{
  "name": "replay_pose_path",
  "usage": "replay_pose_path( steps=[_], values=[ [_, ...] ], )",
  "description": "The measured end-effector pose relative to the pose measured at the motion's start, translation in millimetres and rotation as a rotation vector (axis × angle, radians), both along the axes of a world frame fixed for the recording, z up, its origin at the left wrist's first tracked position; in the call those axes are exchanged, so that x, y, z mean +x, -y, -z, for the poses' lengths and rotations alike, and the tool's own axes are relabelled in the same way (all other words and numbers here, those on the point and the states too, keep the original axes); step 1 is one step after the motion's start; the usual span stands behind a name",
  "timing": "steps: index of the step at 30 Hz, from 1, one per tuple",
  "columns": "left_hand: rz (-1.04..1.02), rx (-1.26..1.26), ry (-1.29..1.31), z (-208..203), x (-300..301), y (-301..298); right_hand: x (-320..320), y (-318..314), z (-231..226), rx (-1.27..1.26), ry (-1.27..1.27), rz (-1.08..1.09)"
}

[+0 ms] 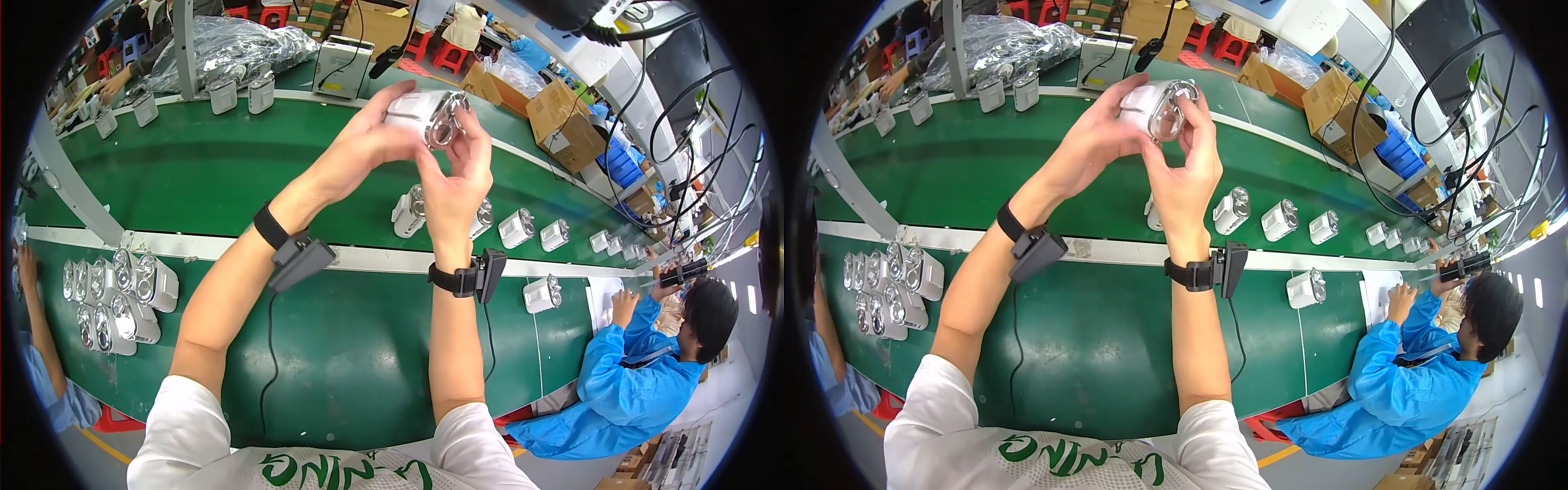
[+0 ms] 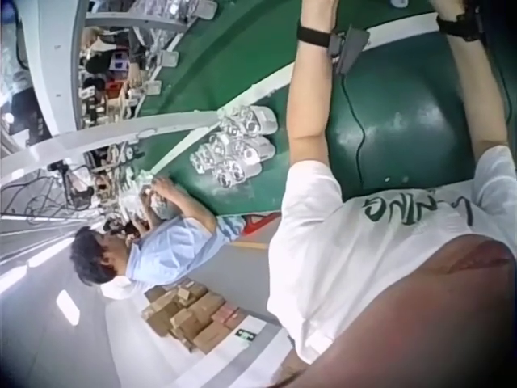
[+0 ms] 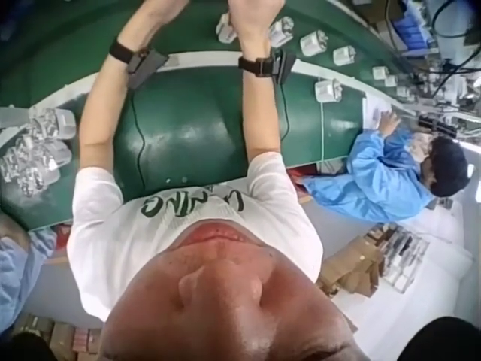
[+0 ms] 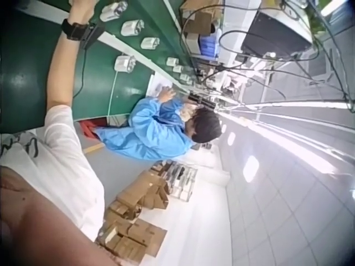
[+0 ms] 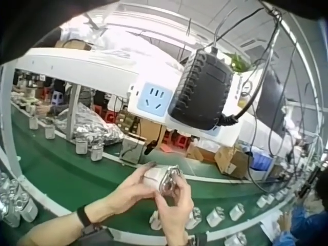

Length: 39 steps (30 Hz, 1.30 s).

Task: The person picks up a light from the conveyor belt, turns it over by hand, and presses the lens into the housing. They then place the assembled light back onto the belt and repeat the process.

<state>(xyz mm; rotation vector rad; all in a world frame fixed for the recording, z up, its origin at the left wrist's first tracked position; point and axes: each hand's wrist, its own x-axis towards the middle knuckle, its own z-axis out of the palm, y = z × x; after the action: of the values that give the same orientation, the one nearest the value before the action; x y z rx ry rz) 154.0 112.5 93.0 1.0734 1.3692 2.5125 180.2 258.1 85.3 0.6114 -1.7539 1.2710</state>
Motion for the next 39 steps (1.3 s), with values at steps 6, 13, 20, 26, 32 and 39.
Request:
replay_pose_path(
  steps=[6,13,20,26,32,39],
  values=[
    [-0.252,0.124,0.243,-22.0,18.8,-18.2,4.1,7.8,-2.7,0.169,-0.136,0.061],
    [-0.325,0.052,0.160,-23.2,12.6,-2.2,17.4,19.5,-9.1,0.023,-0.015,-0.175],
    [-1.061,-0.216,-0.465,-16.2,5.2,-4.7,31.4,11.4,-27.1,-0.367,0.317,-0.629],
    [-1.220,-0.180,-0.701,-28.4,15.2,-3.8,40.9,17.4,-34.8,-0.305,0.281,-0.572],
    [-1.297,-0.181,-0.795,-33.6,23.1,0.1,50.9,17.3,-42.4,-0.327,0.313,-0.609],
    [-1.309,-0.195,-0.820,-37.8,32.8,5.1,58.6,19.9,-46.9,-0.260,0.319,-0.563]
  ],
)
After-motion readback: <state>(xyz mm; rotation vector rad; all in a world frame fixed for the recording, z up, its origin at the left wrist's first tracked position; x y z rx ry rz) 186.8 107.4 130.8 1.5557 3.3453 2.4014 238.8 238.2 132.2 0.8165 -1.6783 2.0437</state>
